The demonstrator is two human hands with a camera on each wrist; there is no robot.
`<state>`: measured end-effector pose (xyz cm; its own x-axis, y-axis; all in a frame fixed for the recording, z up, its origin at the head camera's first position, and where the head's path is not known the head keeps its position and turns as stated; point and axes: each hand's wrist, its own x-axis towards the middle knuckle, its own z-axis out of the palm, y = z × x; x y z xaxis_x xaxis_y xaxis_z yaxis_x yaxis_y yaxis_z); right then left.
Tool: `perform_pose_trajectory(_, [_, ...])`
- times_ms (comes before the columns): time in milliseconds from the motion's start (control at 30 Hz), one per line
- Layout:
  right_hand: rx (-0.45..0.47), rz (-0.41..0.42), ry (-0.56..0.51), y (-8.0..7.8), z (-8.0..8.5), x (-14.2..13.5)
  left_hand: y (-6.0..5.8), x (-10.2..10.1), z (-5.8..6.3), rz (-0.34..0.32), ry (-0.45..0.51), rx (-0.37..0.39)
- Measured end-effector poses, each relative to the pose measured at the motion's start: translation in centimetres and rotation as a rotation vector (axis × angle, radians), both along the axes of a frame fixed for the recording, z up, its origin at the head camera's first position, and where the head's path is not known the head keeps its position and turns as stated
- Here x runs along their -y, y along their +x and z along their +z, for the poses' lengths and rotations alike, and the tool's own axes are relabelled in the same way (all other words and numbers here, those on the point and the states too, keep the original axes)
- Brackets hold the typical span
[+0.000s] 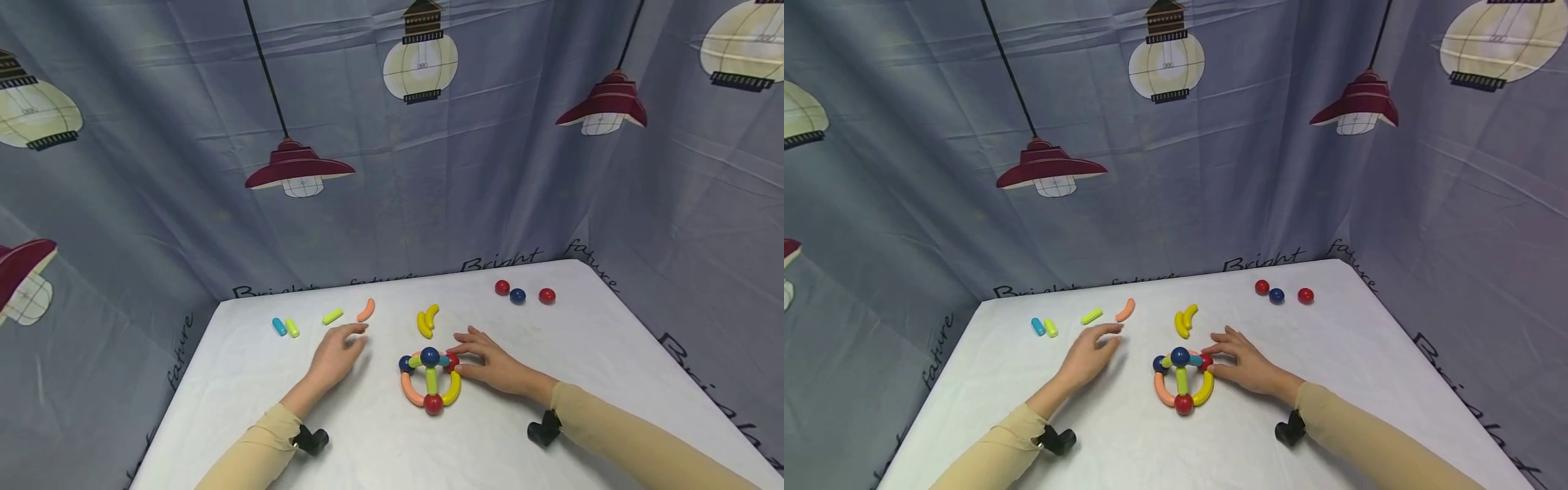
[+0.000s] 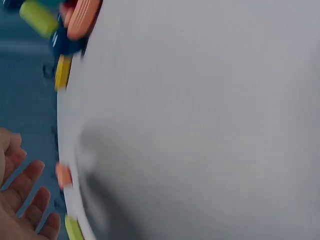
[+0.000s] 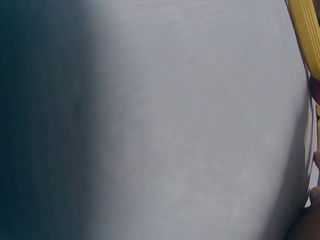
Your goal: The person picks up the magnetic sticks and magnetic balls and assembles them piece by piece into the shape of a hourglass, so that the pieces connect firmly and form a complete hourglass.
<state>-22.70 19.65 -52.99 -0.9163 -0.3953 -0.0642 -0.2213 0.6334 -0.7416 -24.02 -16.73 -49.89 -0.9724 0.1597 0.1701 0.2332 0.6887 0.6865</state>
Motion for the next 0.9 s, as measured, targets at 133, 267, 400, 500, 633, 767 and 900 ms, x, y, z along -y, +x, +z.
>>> perform_pose_trajectory(133, [-0.021, -0.007, 0.018, 0.0, -0.2, -0.1, -1.5, 4.4, 1.2, 0.198, -0.058, 0.008])
perform_pose_trajectory(267, [-0.035, -0.013, 0.029, -0.1, -0.4, -0.1, -2.5, 8.8, 2.0, 0.343, -0.113, 0.051])
perform_pose_trajectory(400, [-0.032, -0.007, 0.020, 0.0, -0.5, 0.1, -2.9, 12.0, 2.2, 0.469, -0.129, 0.109])
perform_pose_trajectory(500, [-0.016, -0.007, 0.003, -0.1, -0.6, 0.1, -3.4, 13.2, 2.0, 0.540, -0.134, 0.170])
perform_pose_trajectory(633, [-0.007, -0.008, -0.010, -0.1, -0.6, 0.2, -3.8, 13.6, 1.8, 0.587, -0.145, 0.245])
perform_pose_trajectory(767, [-0.011, -0.012, -0.005, -0.1, -0.5, 0.1, -4.2, 13.5, 1.6, 0.593, -0.170, 0.291])
perform_pose_trajectory(900, [-0.011, -0.014, 0.004, 0.0, -0.3, 0.0, -4.5, 13.4, 1.7, 0.581, -0.216, 0.321])
